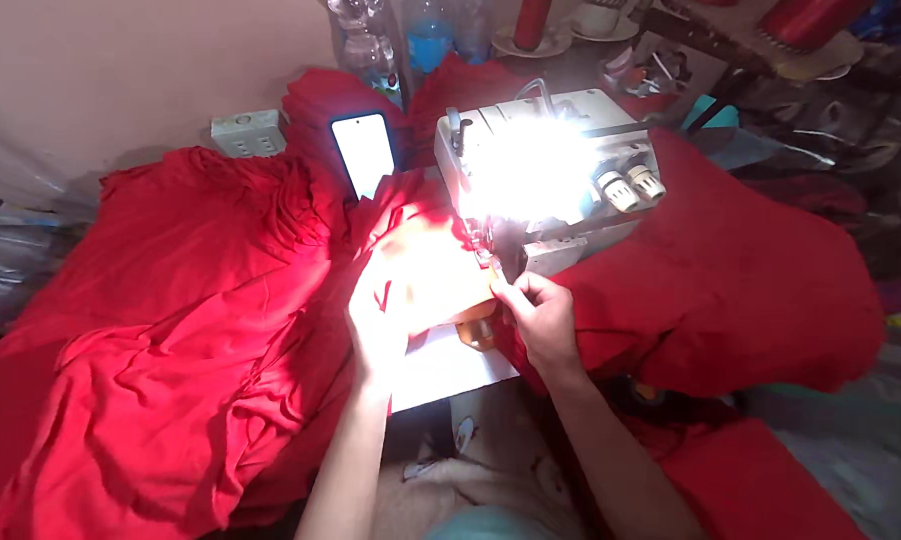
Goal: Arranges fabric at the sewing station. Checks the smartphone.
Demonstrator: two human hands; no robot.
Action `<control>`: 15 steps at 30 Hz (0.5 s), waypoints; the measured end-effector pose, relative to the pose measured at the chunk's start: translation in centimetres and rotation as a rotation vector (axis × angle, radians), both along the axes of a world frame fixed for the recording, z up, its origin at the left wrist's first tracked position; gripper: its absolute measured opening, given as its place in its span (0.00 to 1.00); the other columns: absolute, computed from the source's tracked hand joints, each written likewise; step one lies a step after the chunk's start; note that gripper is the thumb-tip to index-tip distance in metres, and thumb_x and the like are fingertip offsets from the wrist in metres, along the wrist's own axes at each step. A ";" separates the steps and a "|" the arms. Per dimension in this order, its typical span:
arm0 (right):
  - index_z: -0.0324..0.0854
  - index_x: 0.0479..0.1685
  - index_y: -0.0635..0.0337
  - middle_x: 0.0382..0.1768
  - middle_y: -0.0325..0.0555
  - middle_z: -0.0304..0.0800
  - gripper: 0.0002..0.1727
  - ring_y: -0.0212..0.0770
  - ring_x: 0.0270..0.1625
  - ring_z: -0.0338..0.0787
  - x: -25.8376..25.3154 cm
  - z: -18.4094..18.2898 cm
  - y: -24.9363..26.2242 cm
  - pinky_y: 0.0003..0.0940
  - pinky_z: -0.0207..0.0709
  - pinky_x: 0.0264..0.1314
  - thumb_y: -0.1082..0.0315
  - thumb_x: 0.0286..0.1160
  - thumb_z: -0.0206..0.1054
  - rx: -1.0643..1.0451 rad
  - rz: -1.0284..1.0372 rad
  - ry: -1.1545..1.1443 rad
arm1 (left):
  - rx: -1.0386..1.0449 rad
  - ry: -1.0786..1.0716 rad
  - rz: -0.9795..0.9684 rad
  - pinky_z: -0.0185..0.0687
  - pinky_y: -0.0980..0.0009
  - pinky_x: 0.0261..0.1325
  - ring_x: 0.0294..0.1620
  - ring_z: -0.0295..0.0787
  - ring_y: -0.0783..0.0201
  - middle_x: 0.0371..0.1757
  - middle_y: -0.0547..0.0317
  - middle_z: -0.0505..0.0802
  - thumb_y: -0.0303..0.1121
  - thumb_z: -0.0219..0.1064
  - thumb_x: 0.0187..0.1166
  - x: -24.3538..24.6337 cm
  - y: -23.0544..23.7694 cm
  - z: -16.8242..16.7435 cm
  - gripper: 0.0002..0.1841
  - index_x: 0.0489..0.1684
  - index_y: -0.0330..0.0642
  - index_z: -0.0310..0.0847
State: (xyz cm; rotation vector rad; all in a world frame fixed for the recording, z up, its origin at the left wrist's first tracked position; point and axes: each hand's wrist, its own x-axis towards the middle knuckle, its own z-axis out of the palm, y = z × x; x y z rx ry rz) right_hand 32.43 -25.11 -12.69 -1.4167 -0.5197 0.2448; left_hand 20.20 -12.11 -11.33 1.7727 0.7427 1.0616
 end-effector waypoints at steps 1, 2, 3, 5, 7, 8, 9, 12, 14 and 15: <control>0.67 0.09 0.49 0.10 0.27 0.72 0.21 0.20 0.14 0.71 0.3 -0.1 0.4 0.16 0.67 0.20 0.77 0.66 0.68 0.011 -0.006 -0.014 | -0.032 0.019 0.014 0.84 0.80 0.50 0.45 0.87 0.79 0.56 0.53 0.91 0.26 0.64 0.81 0.4 0.4 0.0 0.21 0.72 0.29 0.77; 0.65 0.08 0.48 0.09 0.27 0.71 0.23 0.21 0.13 0.71 0.5 -0.2 0.6 0.17 0.66 0.19 0.78 0.66 0.68 0.023 -0.007 -0.008 | -0.065 0.032 0.037 0.81 0.81 0.38 0.35 0.83 0.79 0.50 0.54 0.91 0.26 0.63 0.82 0.9 0.6 0.0 0.22 0.75 0.30 0.75; 0.64 0.08 0.48 0.09 0.28 0.70 0.23 0.22 0.12 0.70 0.5 -0.1 0.7 0.17 0.66 0.18 0.78 0.67 0.68 0.029 -0.007 0.002 | -0.108 0.044 0.061 0.77 0.81 0.28 0.25 0.78 0.78 0.43 0.55 0.88 0.25 0.62 0.84 1.3 0.8 0.1 0.23 0.78 0.31 0.73; 0.65 0.08 0.49 0.08 0.28 0.71 0.23 0.22 0.11 0.70 0.5 0.0 0.7 0.17 0.67 0.17 0.78 0.67 0.69 0.004 -0.025 -0.007 | -0.167 0.014 0.072 0.71 0.82 0.21 0.18 0.73 0.78 0.34 0.59 0.83 0.26 0.61 0.86 1.7 0.9 0.1 0.24 0.81 0.31 0.68; 0.69 0.10 0.51 0.10 0.28 0.71 0.21 0.21 0.12 0.71 0.3 -0.1 0.2 0.17 0.68 0.18 0.74 0.69 0.70 -0.062 -0.058 -0.076 | -0.116 -0.111 0.066 0.76 0.81 0.25 0.21 0.77 0.79 0.35 0.60 0.87 0.26 0.62 0.83 1.5 0.8 -0.7 0.24 0.78 0.27 0.69; 0.71 0.10 0.52 0.10 0.28 0.72 0.20 0.20 0.12 0.71 0.0 -0.1 -0.2 0.16 0.69 0.18 0.74 0.70 0.69 -0.084 -0.068 -0.109 | -0.078 -0.171 0.077 0.79 0.81 0.29 0.25 0.81 0.79 0.42 0.56 0.91 0.26 0.62 0.82 1.1 0.5 -1.0 0.26 0.78 0.25 0.68; 0.72 0.11 0.52 0.10 0.27 0.72 0.20 0.19 0.12 0.71 -0.4 0.1 -0.5 0.16 0.68 0.17 0.73 0.72 0.68 -0.085 -0.059 -0.119 | -0.042 -0.214 0.099 0.82 0.80 0.36 0.32 0.83 0.79 0.50 0.51 0.89 0.25 0.61 0.81 0.4 0.0 -1.4 0.28 0.80 0.22 0.63; 0.72 0.09 0.51 0.09 0.25 0.70 0.22 0.19 0.12 0.70 -1.9 0.6 -1.0 0.17 0.67 0.16 0.69 0.76 0.66 -0.066 0.046 -0.122 | 0.042 -0.332 0.222 0.82 0.80 0.59 0.55 0.86 0.76 0.69 0.35 0.81 0.22 0.63 0.78 -2.2 -3.5 -2.9 0.34 0.81 0.11 0.52; 0.76 0.10 0.52 0.11 0.25 0.74 0.22 0.17 0.14 0.73 -2.7 0.5 -0.8 0.16 0.68 0.18 0.62 0.77 0.67 -0.100 0.154 -0.184 | 0.062 -0.310 0.236 0.73 0.81 0.73 0.75 0.76 0.75 0.83 0.23 0.66 0.25 0.62 0.80 -4.4 -7.1 -3.8 0.39 0.84 0.09 0.42; 0.78 0.13 0.53 0.14 0.27 0.77 0.20 0.16 0.17 0.76 -3.1 0.4 -0.7 0.15 0.70 0.21 0.61 0.76 0.68 -0.127 0.199 -0.213 | 0.023 -0.293 0.245 0.74 0.83 0.69 0.73 0.77 0.80 0.84 0.23 0.64 0.24 0.62 0.80 -5.2 -9.2 -4.1 0.40 0.84 0.09 0.40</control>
